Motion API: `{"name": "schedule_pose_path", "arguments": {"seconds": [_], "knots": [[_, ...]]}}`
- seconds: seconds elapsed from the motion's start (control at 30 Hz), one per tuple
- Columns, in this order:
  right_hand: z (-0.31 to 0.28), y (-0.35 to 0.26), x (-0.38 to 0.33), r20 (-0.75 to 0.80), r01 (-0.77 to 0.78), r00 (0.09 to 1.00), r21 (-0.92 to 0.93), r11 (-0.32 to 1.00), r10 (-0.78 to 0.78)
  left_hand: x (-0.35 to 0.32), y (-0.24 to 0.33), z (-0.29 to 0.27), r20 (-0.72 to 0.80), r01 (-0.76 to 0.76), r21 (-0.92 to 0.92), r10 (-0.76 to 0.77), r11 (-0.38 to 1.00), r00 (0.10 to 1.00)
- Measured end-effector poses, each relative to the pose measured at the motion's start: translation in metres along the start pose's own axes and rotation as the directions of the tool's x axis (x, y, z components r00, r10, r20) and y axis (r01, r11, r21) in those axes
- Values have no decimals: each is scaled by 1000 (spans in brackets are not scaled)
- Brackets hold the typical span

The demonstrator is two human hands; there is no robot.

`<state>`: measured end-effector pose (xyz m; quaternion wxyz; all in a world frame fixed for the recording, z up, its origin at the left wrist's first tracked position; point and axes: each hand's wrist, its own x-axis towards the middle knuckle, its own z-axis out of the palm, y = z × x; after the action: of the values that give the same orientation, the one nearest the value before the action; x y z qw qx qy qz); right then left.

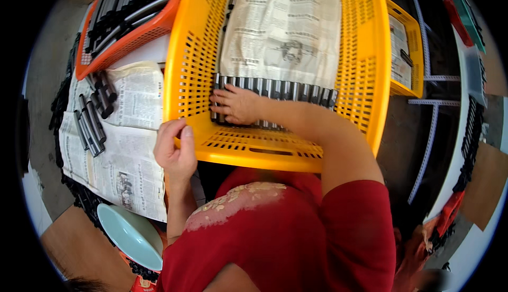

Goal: The person places a newspaper into a yellow basket and then repeatedly picks up cylindrical metal parts from a table, wipes them with a cloth, and places them into the basket. The person continues this process, organizing the parts in rows within the basket.

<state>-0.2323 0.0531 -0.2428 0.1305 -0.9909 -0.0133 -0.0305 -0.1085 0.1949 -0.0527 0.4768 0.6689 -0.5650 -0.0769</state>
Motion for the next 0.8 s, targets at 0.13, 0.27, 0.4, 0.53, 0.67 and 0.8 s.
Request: {"name": "schedule_pose_path", "arguments": {"seconds": [0.13, 0.27, 0.4, 0.53, 0.67, 0.8], "knots": [[-103, 36, -21, 358, -258, 896, -60, 964, 262, -4, -4, 1, -10, 1, -30, -1, 1000, 1000], [-146, 68, -77, 627, -631, 552, -117, 767, 549, -4, -1, 0, -22, 14, -65, -15, 998, 1000], [-127, 44, -107, 892, -689, 227, -136, 711, 390, -4, 0, 0, -14, 37, -90, -39, 995, 999], [-84, 28, -120, 920, -578, 211, -155, 801, 330, -5, 2, 0, 9, 38, -80, -37, 996, 999], [-113, 28, -112, 893, -686, 197, -169, 708, 404, -3, 0, -1, -26, -45, -72, 43, 996, 999], [-130, 77, -125, 726, -722, 335, -212, 659, 601, -5, -1, 1, -61, -49, -94, 43, 994, 997]]}}
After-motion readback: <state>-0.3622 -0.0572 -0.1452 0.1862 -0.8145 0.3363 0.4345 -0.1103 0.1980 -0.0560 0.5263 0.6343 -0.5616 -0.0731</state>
